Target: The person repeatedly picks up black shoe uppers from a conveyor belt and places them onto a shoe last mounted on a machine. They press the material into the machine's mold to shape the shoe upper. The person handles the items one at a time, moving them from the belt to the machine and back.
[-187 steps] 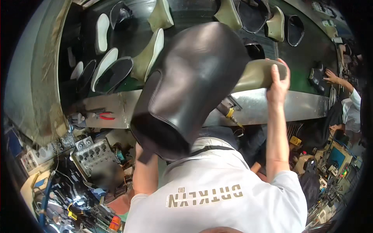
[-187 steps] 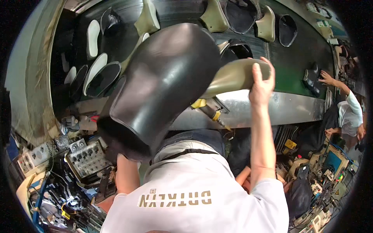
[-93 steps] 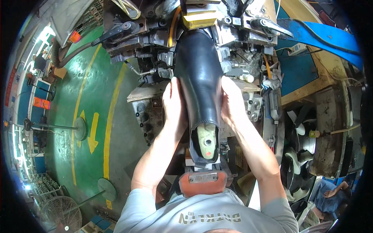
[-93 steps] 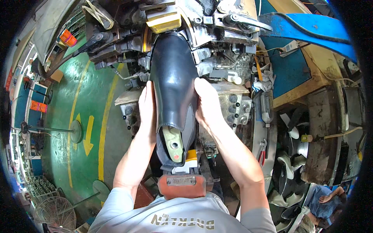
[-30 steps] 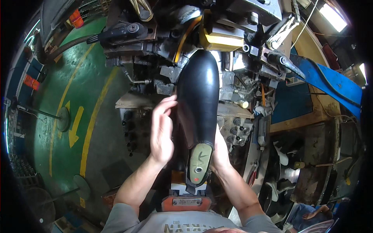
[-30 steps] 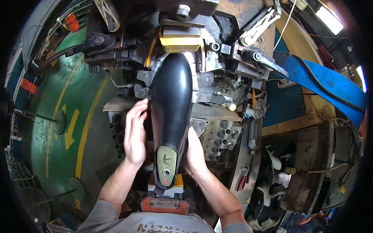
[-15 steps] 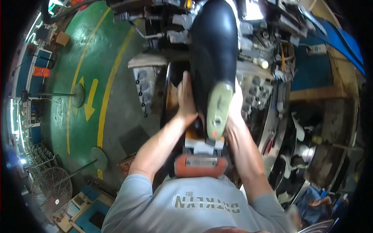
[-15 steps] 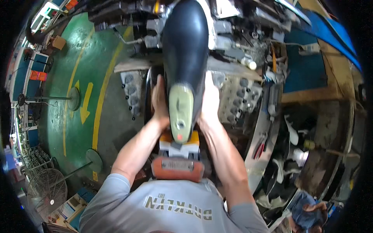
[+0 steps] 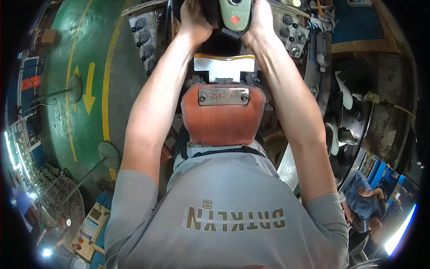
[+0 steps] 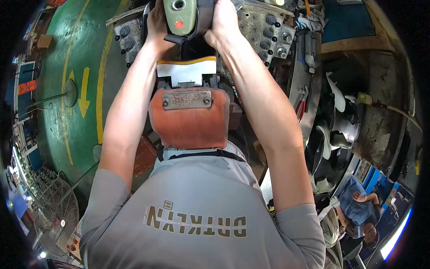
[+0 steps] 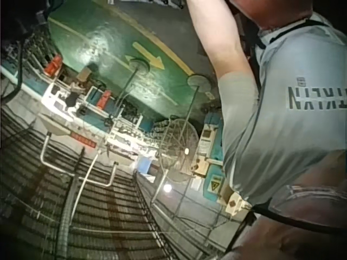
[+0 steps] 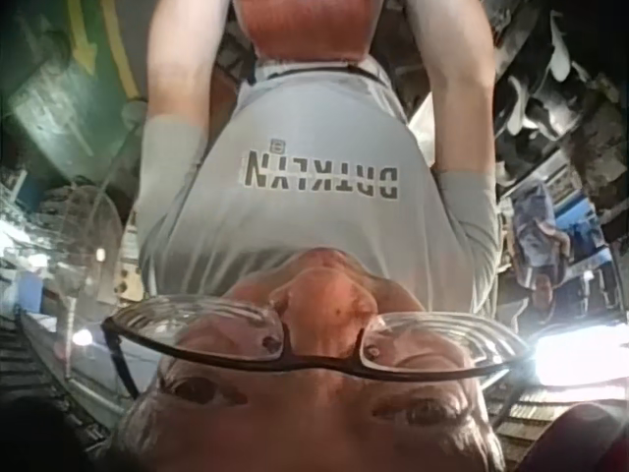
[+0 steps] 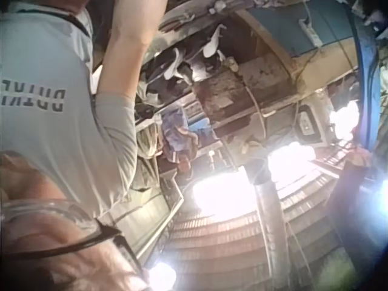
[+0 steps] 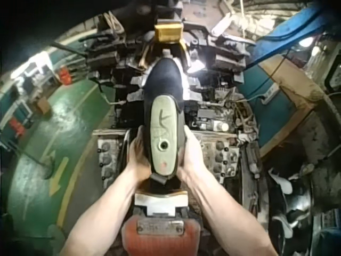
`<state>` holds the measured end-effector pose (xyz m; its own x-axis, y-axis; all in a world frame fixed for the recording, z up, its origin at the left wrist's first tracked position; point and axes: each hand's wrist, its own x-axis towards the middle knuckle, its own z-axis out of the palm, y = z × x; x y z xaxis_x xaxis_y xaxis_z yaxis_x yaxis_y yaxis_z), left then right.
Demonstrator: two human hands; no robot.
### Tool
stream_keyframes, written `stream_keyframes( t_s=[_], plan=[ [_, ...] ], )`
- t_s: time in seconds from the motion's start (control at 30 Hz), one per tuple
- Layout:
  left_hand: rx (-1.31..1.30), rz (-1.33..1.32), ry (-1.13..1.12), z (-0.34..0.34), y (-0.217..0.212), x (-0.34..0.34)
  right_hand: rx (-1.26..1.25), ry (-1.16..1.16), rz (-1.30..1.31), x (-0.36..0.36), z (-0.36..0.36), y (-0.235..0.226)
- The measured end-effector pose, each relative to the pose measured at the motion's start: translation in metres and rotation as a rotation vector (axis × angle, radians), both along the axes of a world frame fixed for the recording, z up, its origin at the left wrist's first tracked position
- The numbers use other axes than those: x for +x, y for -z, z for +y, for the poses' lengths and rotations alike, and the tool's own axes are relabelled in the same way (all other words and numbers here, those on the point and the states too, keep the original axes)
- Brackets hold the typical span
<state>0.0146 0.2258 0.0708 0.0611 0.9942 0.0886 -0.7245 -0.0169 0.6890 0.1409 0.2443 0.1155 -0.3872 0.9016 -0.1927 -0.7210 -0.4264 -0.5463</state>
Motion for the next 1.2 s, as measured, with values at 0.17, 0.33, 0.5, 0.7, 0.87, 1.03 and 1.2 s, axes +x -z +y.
stream_keyframes(
  t_s=[0.17, 0.33, 0.5, 0.7, 0.87, 1.03, 1.2],
  plan=[
    [-0.005, 0.079, -0.157, -0.001, 0.027, -0.009, 0.055, 0.014, 0.105, -0.005, 0.001, 0.009],
    [-0.05, 0.082, -0.216, -0.001, 0.022, 0.004, 0.244, -0.065, 0.084, 0.011, 0.03, 0.044],
    [0.389, 1.57, -0.592, 0.006, 0.062, -0.031, 0.184, -0.06, 0.017, 0.0, 0.016, 0.022],
    [-0.311, 0.64, 0.011, -0.06, 0.086, -0.041, 0.032, 0.094, -0.557, 0.056, -0.009, 0.035],
    [-0.78, 0.25, 0.244, -0.146, 0.118, 0.015, -0.233, 0.338, -0.694, 0.152, -0.044, 0.11],
    [-0.881, 0.119, 0.261, -0.168, 0.12, 0.032, -0.396, 0.144, -0.845, 0.189, -0.121, 0.16],
    [-0.772, 0.218, 0.227, -0.156, 0.086, -0.005, -0.519, 0.199, -0.769, 0.195, -0.179, 0.163]
  ],
)
